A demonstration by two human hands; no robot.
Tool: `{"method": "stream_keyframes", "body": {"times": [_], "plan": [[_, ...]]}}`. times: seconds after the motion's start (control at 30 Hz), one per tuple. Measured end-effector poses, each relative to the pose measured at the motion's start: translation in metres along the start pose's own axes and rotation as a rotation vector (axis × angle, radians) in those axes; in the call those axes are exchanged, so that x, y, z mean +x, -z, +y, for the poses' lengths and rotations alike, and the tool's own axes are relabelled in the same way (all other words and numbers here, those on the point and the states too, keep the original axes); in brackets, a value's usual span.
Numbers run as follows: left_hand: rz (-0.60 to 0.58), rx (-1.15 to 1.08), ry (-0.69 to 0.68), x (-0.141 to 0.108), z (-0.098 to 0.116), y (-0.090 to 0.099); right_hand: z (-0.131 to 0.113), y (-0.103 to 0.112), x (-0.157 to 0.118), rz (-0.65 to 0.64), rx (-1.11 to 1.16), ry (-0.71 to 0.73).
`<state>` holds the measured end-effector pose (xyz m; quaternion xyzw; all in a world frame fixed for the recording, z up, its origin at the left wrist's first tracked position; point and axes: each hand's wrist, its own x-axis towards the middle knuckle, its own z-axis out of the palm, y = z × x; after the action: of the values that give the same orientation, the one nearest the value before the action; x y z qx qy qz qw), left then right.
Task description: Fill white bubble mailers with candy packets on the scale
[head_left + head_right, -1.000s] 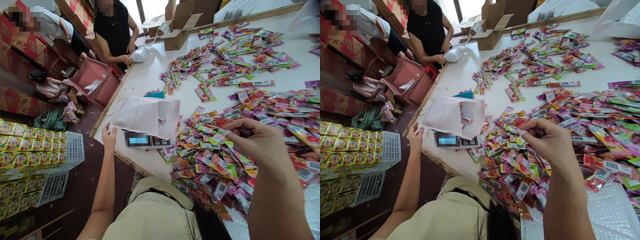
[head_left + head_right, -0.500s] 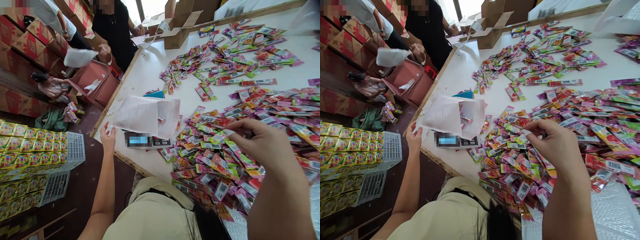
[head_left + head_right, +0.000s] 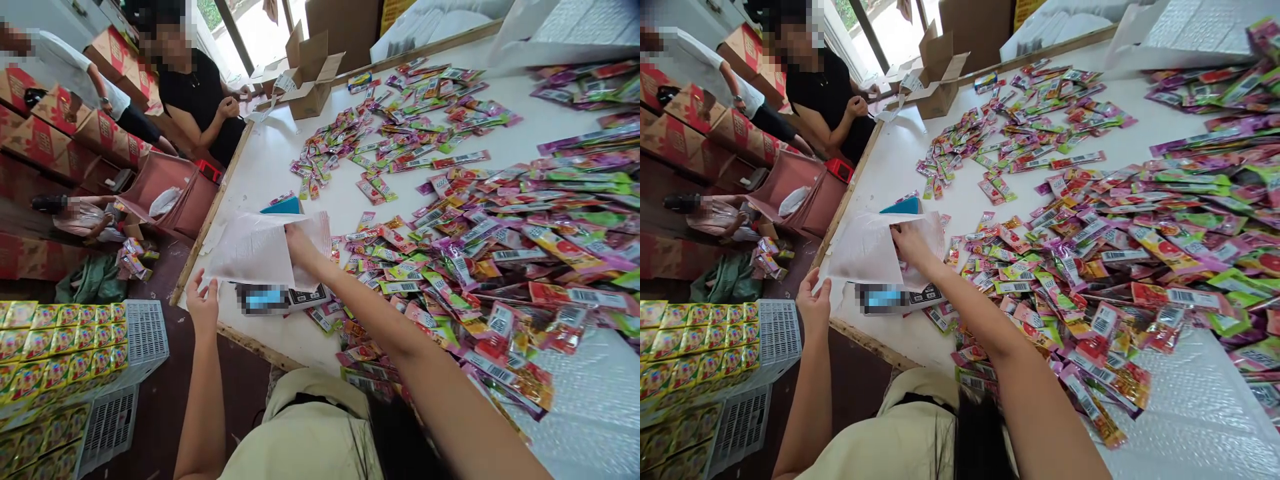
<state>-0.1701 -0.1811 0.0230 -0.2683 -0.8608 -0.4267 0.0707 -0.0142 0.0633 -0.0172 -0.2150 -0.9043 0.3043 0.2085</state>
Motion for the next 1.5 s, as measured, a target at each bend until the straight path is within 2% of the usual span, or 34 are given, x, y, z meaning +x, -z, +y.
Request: {"method": "stream_keyframes", "body": {"times": [0.13,0.27,0.4,0.57,0.7,0.8,1.03,1.27,1.33,1.5], "plan": [[-0.016,0.014,0.020,-0.001,-0.004,0.003,0.015,0.013,-0.003,-0.024,-0.014,-0.041],[-0.027,0.008,0.033,-0.003,-0.001,-0.002,0.025,0.037,-0.032,-0.019,-0.100,-0.147],[-0.033,-0.008,-0.010,-0.004,0.004,-0.006,0.025,0.050,-0.068,0.071,-0.202,-0.144],[-0.055,-0.008,-0.035,-0.005,0.005,-0.007,0.029,0.045,-0.086,0.219,-0.189,-0.063],[-0.064,-0.013,-0.040,-0.008,0.000,-0.005,0.033,0.037,-0.082,0.177,-0.148,-0.087],[-0.070,-0.020,-0.042,-0.009,-0.003,-0.003,0.033,0.036,-0.082,0.198,-0.165,-0.128],[-0.097,-0.038,-0.037,-0.009,-0.006,-0.007,0.024,0.041,-0.089,0.148,-0.161,-0.006],[-0.114,-0.052,-0.054,-0.009,-0.009,-0.008,0.022,0.044,-0.095,0.204,-0.051,0.004],[-0.105,-0.056,-0.045,-0.010,-0.010,-0.007,0.026,0.049,-0.100,0.259,0.025,0.017],[-0.091,-0.058,-0.043,-0.012,-0.014,-0.004,0.035,0.079,-0.124,0.553,0.127,-0.075]]}}
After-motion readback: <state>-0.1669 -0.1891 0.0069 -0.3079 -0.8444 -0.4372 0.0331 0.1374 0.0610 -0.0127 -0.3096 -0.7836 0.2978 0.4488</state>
